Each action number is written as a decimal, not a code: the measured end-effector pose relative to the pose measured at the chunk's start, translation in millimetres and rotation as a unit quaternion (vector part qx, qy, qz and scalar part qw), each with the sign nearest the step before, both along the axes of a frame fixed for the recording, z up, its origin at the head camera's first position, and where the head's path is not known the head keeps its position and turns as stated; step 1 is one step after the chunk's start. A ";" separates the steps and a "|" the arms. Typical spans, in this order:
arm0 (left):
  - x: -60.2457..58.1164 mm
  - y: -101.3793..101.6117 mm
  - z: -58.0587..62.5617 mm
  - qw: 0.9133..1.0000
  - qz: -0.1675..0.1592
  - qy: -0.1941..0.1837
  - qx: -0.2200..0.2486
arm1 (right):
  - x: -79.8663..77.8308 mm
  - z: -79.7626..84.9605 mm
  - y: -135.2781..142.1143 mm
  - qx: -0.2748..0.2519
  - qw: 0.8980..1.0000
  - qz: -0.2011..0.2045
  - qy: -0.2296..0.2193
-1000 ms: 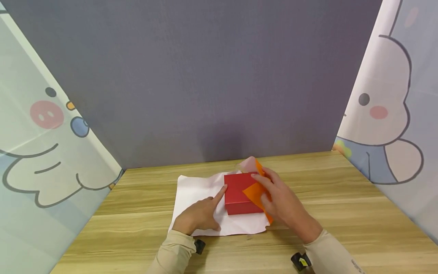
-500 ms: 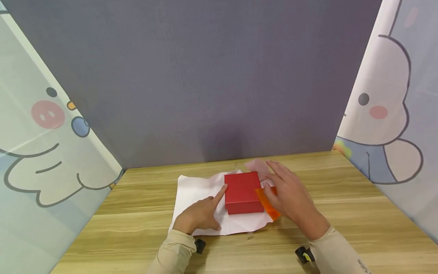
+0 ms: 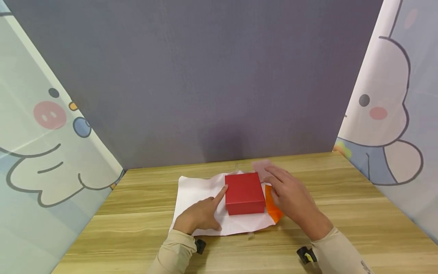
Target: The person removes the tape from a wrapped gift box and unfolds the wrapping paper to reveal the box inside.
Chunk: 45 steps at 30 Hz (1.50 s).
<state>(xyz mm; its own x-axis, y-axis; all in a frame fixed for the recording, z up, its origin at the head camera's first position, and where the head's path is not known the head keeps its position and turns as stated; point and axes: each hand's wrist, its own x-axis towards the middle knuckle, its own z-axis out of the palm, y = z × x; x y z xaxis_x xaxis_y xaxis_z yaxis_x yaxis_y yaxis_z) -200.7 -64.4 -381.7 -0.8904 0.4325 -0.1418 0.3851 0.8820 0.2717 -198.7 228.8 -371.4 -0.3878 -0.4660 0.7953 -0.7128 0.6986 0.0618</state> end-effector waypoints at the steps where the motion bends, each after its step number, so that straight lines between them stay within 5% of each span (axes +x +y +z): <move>1: -0.1 -0.3 -0.1 1.000 0.000 0.000 0.000 | 0.4 0.8 0.4 -0.002 1.000 -0.007 -0.005; 7: -0.2 -2.2 -3.1 1.000 0.001 -0.004 0.005 | 7.3 8.6 2.7 -0.027 0.992 -0.098 -0.080; 12: -0.3 -3.5 -4.3 1.000 0.000 -0.006 0.009 | 13.3 13.1 5.7 -0.034 0.971 -0.175 -0.161; 19: -1.0 -3.1 -5.1 1.000 -0.002 -0.002 0.007 | 15.0 10.4 13.9 -0.002 0.942 -0.232 -0.241; 36: 0.0 -1.8 0.8 1.000 -0.001 0.003 0.003 | 6.6 -1.6 45.8 0.116 0.865 -0.294 -0.389; 42: 0.0 -1.6 2.5 1.000 -0.002 0.002 0.002 | 3.1 -13.2 49.4 0.145 0.851 -0.267 -0.428; 45: -0.7 -3.0 2.6 1.000 -0.002 0.004 -0.001 | 1.2 -18.5 57.0 0.137 0.852 -0.237 -0.446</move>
